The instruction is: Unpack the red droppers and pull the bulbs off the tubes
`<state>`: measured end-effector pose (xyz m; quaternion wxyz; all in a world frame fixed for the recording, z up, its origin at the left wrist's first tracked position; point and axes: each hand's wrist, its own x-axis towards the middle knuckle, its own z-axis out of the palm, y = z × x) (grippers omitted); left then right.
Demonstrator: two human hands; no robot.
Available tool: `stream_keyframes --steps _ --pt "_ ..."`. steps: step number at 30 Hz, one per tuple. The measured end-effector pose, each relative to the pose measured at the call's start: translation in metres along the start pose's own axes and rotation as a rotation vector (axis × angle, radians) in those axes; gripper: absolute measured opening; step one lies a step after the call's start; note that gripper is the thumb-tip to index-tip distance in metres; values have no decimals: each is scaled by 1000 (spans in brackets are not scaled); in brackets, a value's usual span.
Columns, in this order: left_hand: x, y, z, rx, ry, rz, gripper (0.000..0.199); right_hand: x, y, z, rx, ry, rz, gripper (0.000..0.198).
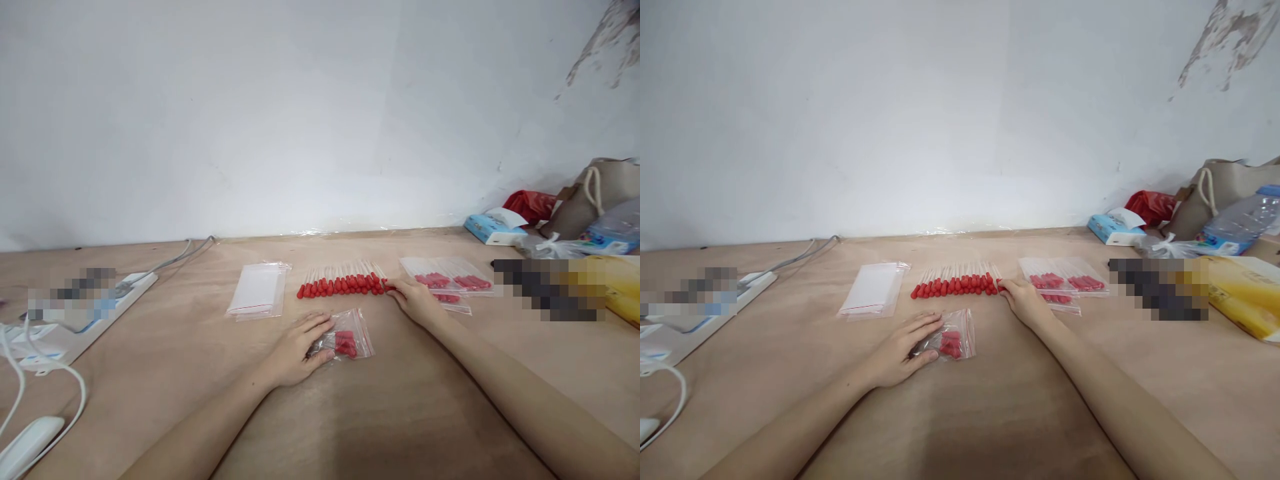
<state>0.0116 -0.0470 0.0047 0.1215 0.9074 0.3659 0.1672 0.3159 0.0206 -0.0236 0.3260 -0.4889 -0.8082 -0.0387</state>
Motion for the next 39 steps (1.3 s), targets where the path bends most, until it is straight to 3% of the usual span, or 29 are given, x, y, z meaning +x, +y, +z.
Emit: stream_keyframes --steps 7,12,13,17,19,25,29,32,39 --pt "0 2 -3 2 -16 -6 50 0 4 -3 3 -39 3 27" --pt "0 3 -3 6 -19 2 49 -3 -20 -22 10 130 -11 19" --pt "0 3 -3 6 -17 2 49 -4 -30 -24 55 117 -19 17" --pt "0 3 -3 5 -17 2 50 -12 -73 -27 316 -187 -71 15" --pt "-1 4 -3 16 -24 -2 47 -14 -88 -23 378 -273 -85 16" --pt "-1 4 -2 61 -60 5 46 -11 -95 -10 493 -333 -55 15" --pt "1 5 2 38 -6 -24 44 -10 -94 -10 606 -420 33 25" --pt "3 6 6 13 44 -61 42 -9 -98 -13 637 -466 -10 31" --pt "4 5 7 6 50 -41 42 -9 -107 -14 596 -446 105 19"
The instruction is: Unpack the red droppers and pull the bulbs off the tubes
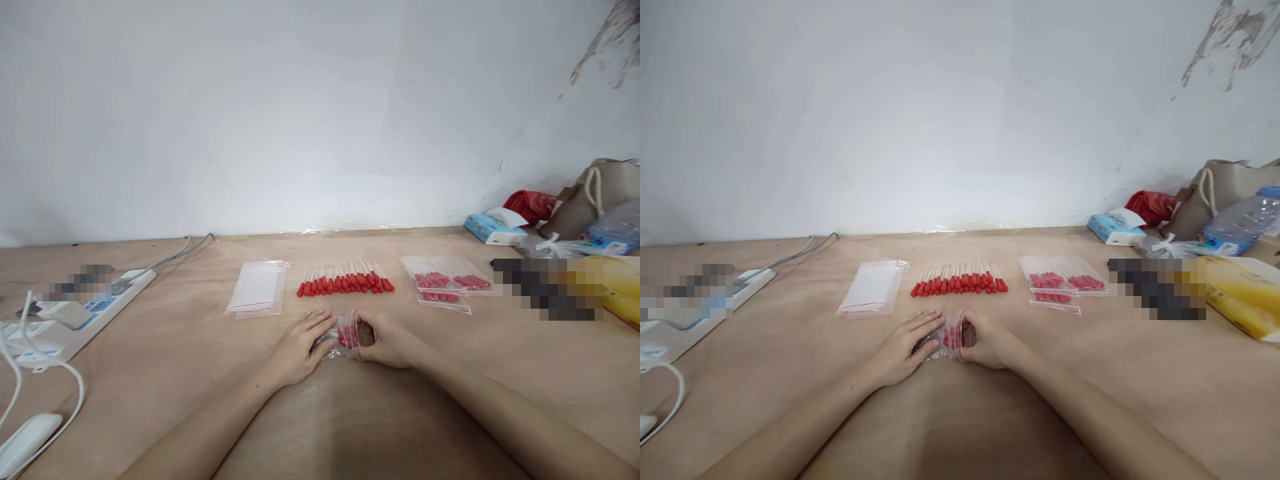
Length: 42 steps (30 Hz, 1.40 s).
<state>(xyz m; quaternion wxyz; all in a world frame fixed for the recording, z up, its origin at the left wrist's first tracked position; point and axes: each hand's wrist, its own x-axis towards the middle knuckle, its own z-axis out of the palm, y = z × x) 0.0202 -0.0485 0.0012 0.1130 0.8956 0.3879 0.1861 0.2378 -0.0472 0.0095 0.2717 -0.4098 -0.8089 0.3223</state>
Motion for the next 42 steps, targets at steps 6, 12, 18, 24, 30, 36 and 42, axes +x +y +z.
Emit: stream_keyframes --steps 6,12,18,24,30,36,42 --pt "-1 0 -2 -14 -6 28 45 0 1 2 69 17 17 15" --pt "-1 0 -2 -18 -29 27 47 -1 0 -8 -1 -66 29 19" --pt "-2 0 -2 -20 -26 30 48 0 1 -2 -4 -21 54 10" --pt "-2 2 -4 -7 -58 30 50 -1 4 -4 -141 49 -40 7" --pt "-2 2 -4 -19 -56 58 50 -2 4 -6 -167 -28 -24 8" --pt "-2 5 -7 5 -78 40 52 -2 3 -8 -225 82 -106 12" --pt "-2 6 -8 9 -76 42 51 -1 7 -12 -182 4 -3 10"
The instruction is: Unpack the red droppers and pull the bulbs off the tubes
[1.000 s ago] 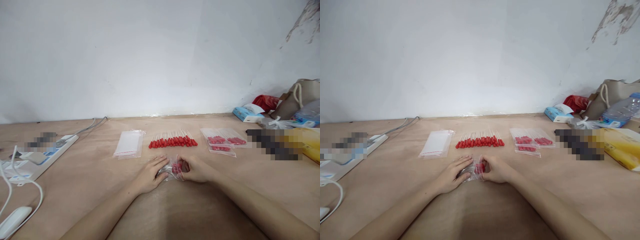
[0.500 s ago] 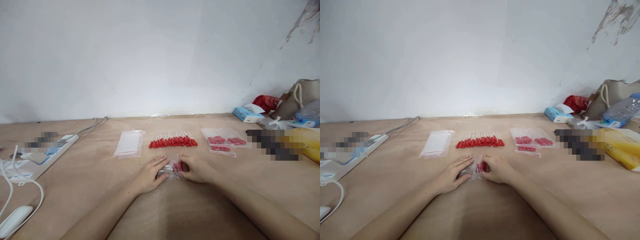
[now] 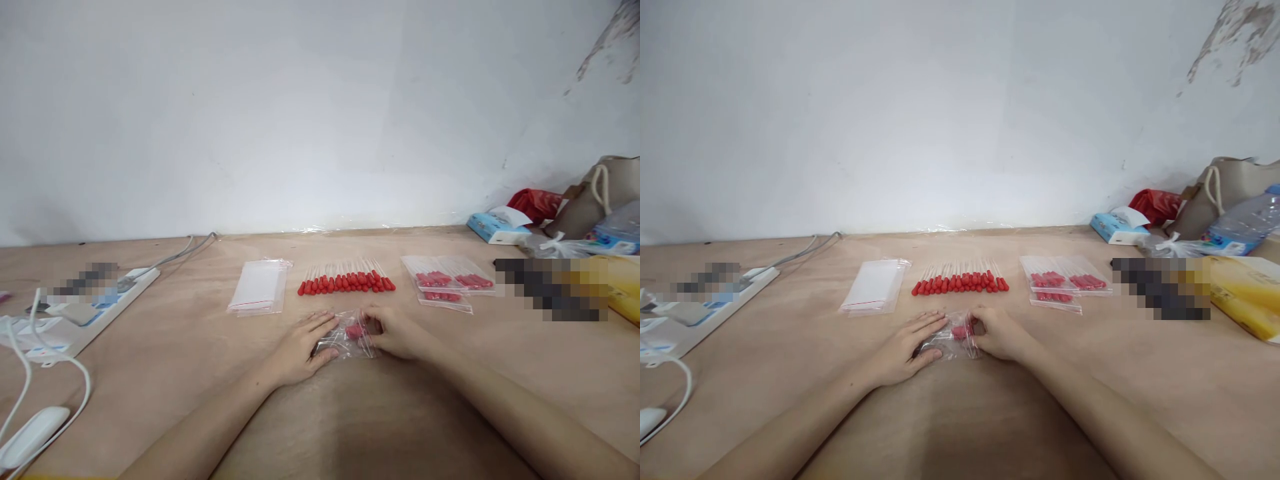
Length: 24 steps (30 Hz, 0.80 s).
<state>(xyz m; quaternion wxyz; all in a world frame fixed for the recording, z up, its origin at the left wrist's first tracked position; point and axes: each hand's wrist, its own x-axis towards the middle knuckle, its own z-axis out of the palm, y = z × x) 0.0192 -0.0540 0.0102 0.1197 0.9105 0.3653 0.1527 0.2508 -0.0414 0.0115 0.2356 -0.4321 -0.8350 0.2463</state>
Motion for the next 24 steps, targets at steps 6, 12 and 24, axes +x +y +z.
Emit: stream_keyframes --steps 6,12,24 --pt "-1 -2 1 5 -2 -3 51 -1 1 0 110 13 50 13" --pt "0 -1 1 4 -16 -11 52 -2 12 -1 269 -73 0 21" --pt "-1 0 -2 -25 -20 -20 52 -1 23 1 548 -77 98 27"
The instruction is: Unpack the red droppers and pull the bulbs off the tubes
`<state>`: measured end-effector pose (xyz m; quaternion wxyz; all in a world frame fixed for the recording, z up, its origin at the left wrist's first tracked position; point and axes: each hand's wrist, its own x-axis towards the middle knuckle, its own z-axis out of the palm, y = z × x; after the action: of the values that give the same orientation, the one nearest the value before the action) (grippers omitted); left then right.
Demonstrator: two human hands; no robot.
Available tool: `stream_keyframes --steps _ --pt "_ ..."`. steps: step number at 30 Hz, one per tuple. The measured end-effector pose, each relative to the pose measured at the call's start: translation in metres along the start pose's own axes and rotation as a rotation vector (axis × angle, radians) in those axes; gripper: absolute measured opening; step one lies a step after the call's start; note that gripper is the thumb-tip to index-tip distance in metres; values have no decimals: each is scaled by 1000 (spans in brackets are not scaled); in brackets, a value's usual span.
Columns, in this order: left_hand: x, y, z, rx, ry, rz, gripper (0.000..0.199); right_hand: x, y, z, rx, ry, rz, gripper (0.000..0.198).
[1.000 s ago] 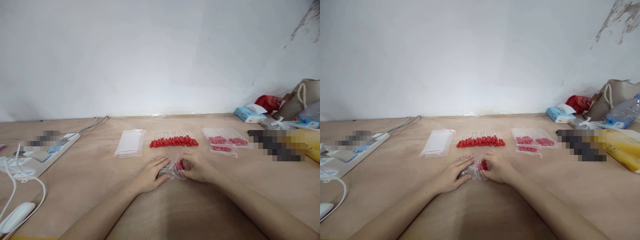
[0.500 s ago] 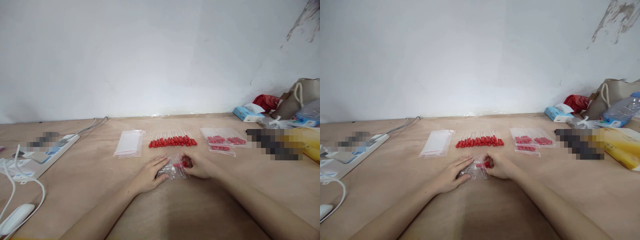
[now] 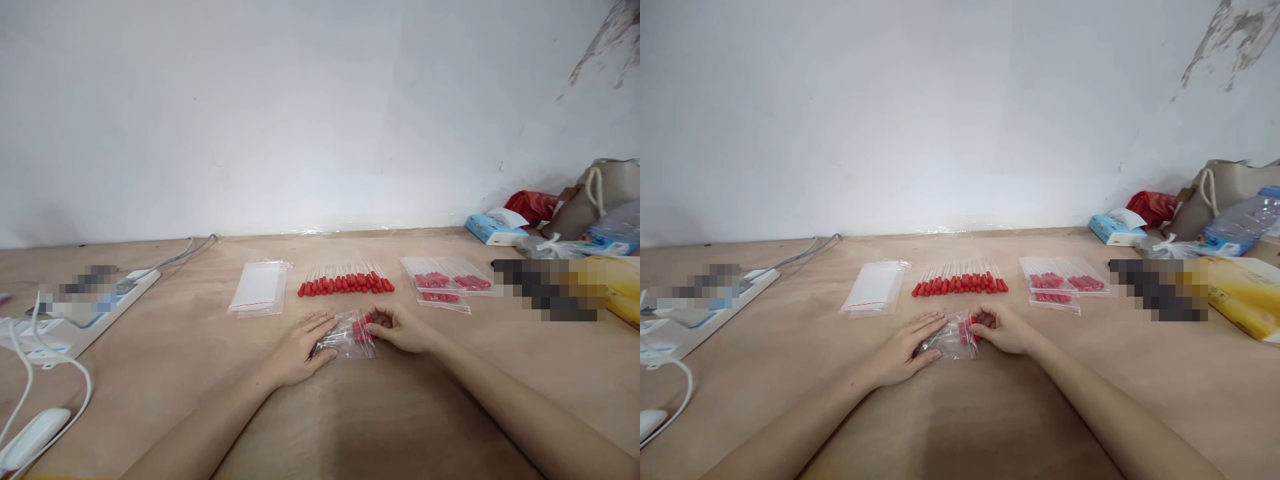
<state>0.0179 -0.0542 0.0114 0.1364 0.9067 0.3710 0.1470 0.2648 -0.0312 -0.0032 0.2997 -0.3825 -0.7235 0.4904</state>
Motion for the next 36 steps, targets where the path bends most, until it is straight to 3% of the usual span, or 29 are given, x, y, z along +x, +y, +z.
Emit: stream_keyframes --steps 3,9,15,21,27,31,36 --pt "0 1 -1 5 -11 -10 53 -2 3 -2 73 5 37 31" --pt "0 -1 1 7 -2 -2 53 0 0 8 -50 13 19 31" --pt "0 -3 3 4 6 3 53 -1 0 -3 148 55 127 37" --pt "0 -3 1 1 -1 1 54 -4 -2 -3 184 -92 67 37" --pt "0 -2 1 4 -3 1 54 -7 -8 -9 -138 -32 10 20" --pt "-2 -3 0 1 -11 -15 55 -11 -12 -22 -314 1 -4 21" --pt "-6 -7 -3 11 -29 -25 62 -14 -15 -26 -446 -45 16 36"
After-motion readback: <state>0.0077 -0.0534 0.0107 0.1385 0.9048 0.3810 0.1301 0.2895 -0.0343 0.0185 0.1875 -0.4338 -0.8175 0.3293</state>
